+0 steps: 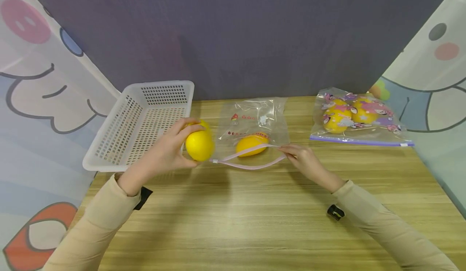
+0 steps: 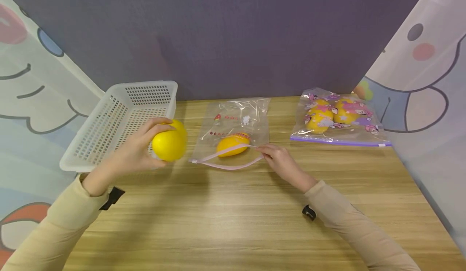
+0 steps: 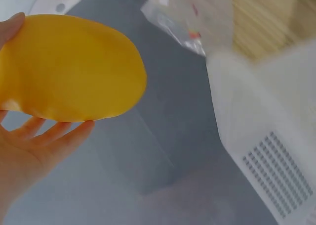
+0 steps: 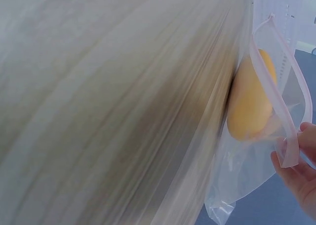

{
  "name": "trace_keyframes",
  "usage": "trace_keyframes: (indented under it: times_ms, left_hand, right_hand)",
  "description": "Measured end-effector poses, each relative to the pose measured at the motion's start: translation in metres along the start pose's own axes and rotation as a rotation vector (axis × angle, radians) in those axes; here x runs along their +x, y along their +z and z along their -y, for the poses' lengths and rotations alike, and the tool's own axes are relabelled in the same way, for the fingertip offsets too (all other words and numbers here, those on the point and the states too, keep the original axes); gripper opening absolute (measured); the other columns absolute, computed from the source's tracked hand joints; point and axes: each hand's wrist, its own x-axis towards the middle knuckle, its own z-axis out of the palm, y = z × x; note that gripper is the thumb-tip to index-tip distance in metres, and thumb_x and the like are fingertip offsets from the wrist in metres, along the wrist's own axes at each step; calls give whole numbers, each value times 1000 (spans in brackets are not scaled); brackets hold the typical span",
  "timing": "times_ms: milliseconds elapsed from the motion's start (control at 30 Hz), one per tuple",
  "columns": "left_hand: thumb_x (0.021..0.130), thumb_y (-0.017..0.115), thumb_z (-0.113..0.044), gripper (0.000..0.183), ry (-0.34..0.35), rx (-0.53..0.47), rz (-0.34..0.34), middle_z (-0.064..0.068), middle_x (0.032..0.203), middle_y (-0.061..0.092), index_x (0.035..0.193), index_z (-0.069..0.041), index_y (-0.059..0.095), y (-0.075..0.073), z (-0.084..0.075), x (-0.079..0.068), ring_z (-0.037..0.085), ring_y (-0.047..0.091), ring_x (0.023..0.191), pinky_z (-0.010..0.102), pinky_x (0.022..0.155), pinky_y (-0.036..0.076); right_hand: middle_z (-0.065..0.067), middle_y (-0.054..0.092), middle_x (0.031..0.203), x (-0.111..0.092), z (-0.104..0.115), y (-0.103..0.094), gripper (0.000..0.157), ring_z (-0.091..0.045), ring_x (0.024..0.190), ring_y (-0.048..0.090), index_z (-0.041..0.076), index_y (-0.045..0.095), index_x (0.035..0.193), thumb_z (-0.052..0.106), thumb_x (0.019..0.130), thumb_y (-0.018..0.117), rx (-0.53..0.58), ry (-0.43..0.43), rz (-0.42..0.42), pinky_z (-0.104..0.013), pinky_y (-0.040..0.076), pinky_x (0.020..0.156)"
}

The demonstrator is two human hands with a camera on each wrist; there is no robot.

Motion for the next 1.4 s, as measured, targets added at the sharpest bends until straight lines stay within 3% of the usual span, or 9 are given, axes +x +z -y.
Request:
trace_keyframes:
  times_ms: [333,700,967,1100,1400]
  left_hand:
    - [48,84,-12,77,45,-135,-35,15,121,42,115,-5,46,32,-16,-2,30,43,111,46,84,45]
    - [51,84,-16,76,32,-233,-20,12,124,41,116,-6,45,63,-35,-3,29,43,114,42,87,44]
    - [49,84,-9,78,49,-351,-81,15,122,43,114,-2,42,84,-43,-3,29,42,115,43,94,40]
    - [49,84,-9,78,62,-368,-103,14,122,45,114,-2,42,94,-45,-3,28,41,116,41,97,37]
    - [50,85,-16,79,49,-318,-79,13,121,48,114,-2,42,112,-50,2,25,44,115,35,98,35]
  right_hand:
    - [-19,65,87,0,0,0,30,-33,80,62,-6,66,91,-19,65,65,7,9,4,-36,52,67]
    - [-20,65,90,0,-1,0,27,-34,84,62,-5,66,93,-14,68,65,9,31,12,-38,51,72]
    - [-20,65,90,2,1,-1,27,-34,85,62,-5,66,94,-14,68,65,19,42,20,-38,51,72]
    - [-19,65,89,2,2,-1,26,-34,84,62,-6,66,93,-14,68,65,25,45,19,-37,51,71]
    - [-19,65,88,2,3,-2,27,-34,83,62,-6,66,92,-17,67,64,14,47,16,-38,51,70]
